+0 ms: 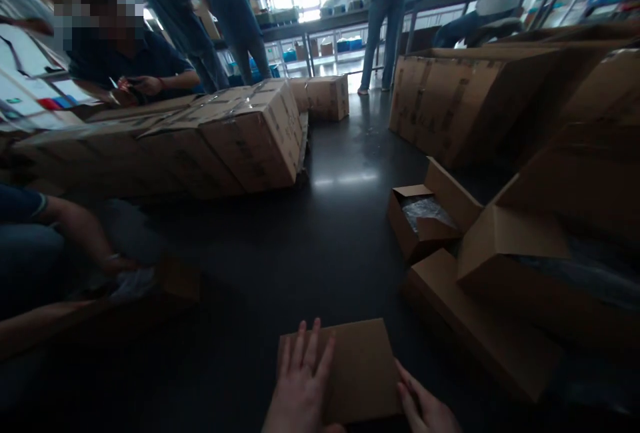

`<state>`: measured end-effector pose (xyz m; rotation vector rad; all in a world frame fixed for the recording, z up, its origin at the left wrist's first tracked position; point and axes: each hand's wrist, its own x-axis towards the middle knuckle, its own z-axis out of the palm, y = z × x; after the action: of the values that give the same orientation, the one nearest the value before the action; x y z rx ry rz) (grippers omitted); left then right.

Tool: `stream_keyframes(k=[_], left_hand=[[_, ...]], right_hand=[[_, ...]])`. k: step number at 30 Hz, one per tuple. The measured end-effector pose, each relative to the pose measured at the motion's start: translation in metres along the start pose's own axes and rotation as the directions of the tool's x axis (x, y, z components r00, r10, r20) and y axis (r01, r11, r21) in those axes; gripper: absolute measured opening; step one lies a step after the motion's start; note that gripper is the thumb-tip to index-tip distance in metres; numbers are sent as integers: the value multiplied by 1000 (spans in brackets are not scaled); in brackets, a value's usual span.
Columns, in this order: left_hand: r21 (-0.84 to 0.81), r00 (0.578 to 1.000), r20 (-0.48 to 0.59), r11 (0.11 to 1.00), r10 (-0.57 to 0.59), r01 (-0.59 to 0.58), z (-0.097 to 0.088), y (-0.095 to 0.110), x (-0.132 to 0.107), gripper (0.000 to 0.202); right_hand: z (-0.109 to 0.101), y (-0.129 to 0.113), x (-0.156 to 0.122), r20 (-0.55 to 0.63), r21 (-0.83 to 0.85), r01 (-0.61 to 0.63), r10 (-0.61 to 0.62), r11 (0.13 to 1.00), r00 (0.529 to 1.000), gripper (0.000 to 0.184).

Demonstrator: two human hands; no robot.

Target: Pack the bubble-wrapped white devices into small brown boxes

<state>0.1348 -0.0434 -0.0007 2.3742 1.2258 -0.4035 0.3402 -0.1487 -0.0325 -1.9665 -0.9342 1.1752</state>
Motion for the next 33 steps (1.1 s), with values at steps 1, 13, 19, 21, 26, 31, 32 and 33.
stream_keyframes(k=[1, 13, 19, 21, 26, 31, 32, 33], left_hand=[[36, 998, 2, 998, 55, -56, -2, -2, 5, 110], [189, 990, 112, 977, 82, -102, -14, 12, 32, 135], [-59, 862, 472, 982, 185, -178, -94, 0, 44, 122], [-310, 767, 569, 941, 295, -132, -133, -22, 56, 86], [-370, 983, 147, 928, 112, -50, -162, -76, 92, 34], [-199, 963, -257, 980, -81, 29, -110, -77, 89, 51], [-172, 939, -335, 985, -80, 22, -97, -73, 80, 53], [-129, 916, -401, 991, -28, -26, -86, -69, 67, 53]], right_hand=[[8, -7, 8, 40, -33, 36, -34, 999, 999, 54], [34, -8, 10, 71, -96, 106, -99, 990, 993, 63], [36, -7, 7, 112, 80, 197, -205, 977, 972, 78], [29, -10, 3, 88, 106, 179, -188, 978, 978, 70], [22, -22, -3, -78, -279, 151, -179, 948, 981, 49], [48, -45, 8, 200, -602, 485, -469, 634, 860, 53], [53, -49, 11, 255, -632, 523, -484, 572, 837, 55], [55, -53, 13, 291, -650, 548, -494, 527, 819, 57]])
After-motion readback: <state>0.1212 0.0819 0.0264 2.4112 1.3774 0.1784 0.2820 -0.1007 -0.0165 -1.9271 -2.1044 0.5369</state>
